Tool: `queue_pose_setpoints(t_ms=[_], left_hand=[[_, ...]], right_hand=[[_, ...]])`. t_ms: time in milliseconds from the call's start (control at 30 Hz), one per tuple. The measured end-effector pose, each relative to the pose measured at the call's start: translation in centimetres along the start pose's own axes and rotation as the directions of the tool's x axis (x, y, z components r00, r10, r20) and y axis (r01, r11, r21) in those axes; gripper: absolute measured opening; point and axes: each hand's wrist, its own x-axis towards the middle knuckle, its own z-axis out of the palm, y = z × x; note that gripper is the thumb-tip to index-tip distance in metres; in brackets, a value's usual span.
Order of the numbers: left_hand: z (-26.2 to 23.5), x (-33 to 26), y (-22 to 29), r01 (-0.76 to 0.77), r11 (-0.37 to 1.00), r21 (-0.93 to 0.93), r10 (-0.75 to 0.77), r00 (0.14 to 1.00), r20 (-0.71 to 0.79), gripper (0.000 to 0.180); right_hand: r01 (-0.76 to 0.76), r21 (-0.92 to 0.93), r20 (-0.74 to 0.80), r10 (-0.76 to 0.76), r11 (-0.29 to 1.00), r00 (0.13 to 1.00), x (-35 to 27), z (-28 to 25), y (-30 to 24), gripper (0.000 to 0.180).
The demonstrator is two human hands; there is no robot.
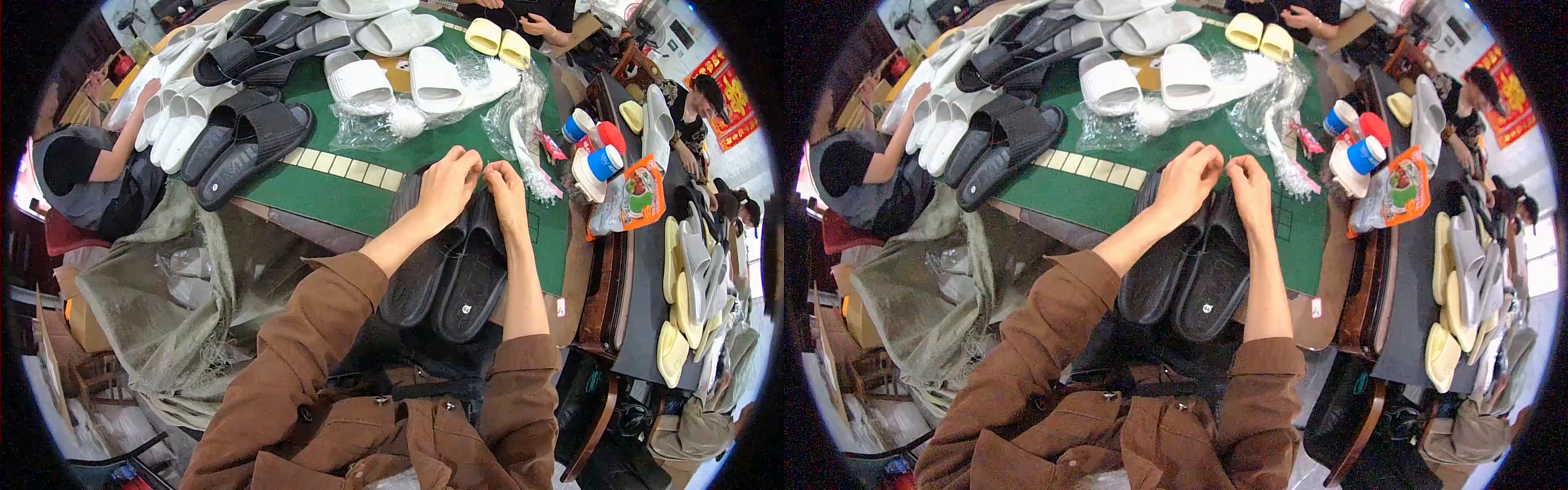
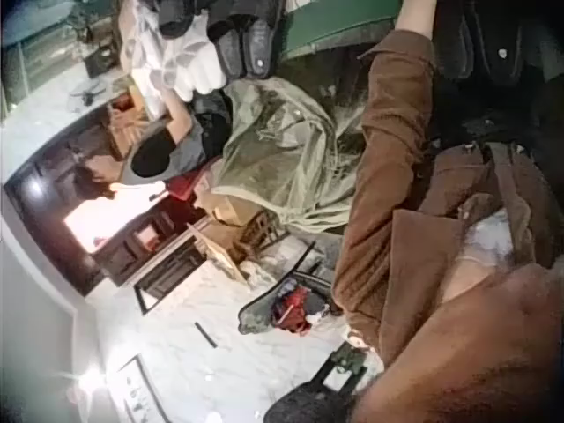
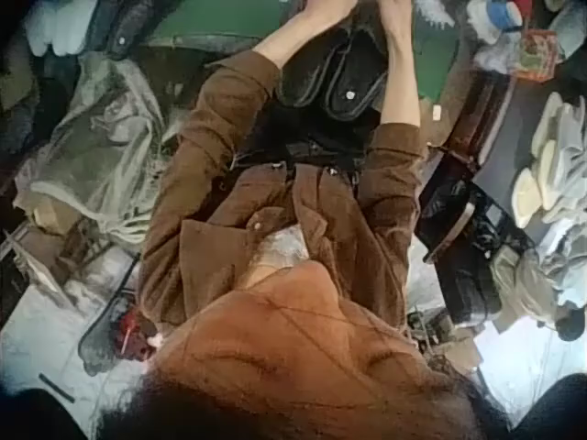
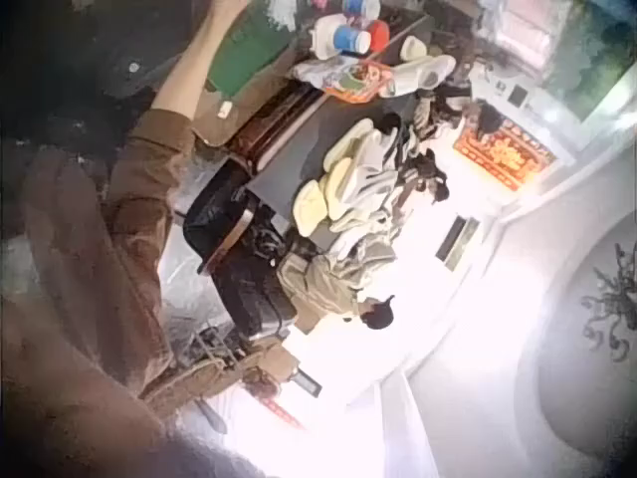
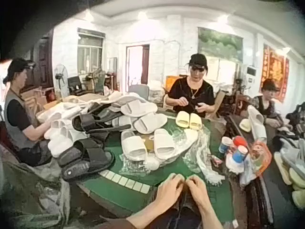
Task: Inspecting, pairing, and packaging various styles of slippers and slides into a mesh bag.
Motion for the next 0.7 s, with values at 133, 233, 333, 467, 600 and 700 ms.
queue_pose_setpoints(t_ms=[133,233,333,467,600,700], left_hand=[[-0.1,0.1,0.3,-0.049,0.999,0.01,0.049,0.998,-0.037,0.009],[-0.1,0.2,0.0,-0.051,0.997,-0.06,0.049,0.998,-0.043,0.007],[0.0,0.2,-0.2,-0.048,0.995,-0.092,0.042,0.997,-0.061,0.006],[0.2,0.4,-0.4,-0.007,0.989,-0.148,-0.006,0.996,-0.087,0.006],[0.1,0.6,-0.4,0.026,0.986,-0.162,-0.04,0.996,-0.081,0.005],[0.2,0.7,-0.6,0.029,0.974,-0.224,-0.042,0.998,-0.053,0.005]], right_hand=[[-0.038,0.11,0.024,0.035,0.993,0.999,-0.1,-0.3,-0.6,0.013],[-0.07,0.194,0.044,0.063,0.979,0.997,-0.1,-0.2,-1.0,0.013],[-0.08,0.221,0.039,0.073,0.972,0.997,-0.2,0.0,-1.3,0.013],[-0.093,0.195,0.044,0.086,0.976,0.995,-0.2,-0.2,-1.4,0.014],[-0.06,0.124,0.054,0.054,0.99,0.997,-0.1,-0.4,-1.0,0.016],[0.027,-0.063,0.061,-0.023,0.998,0.998,0.0,-0.4,-0.6,0.02]])
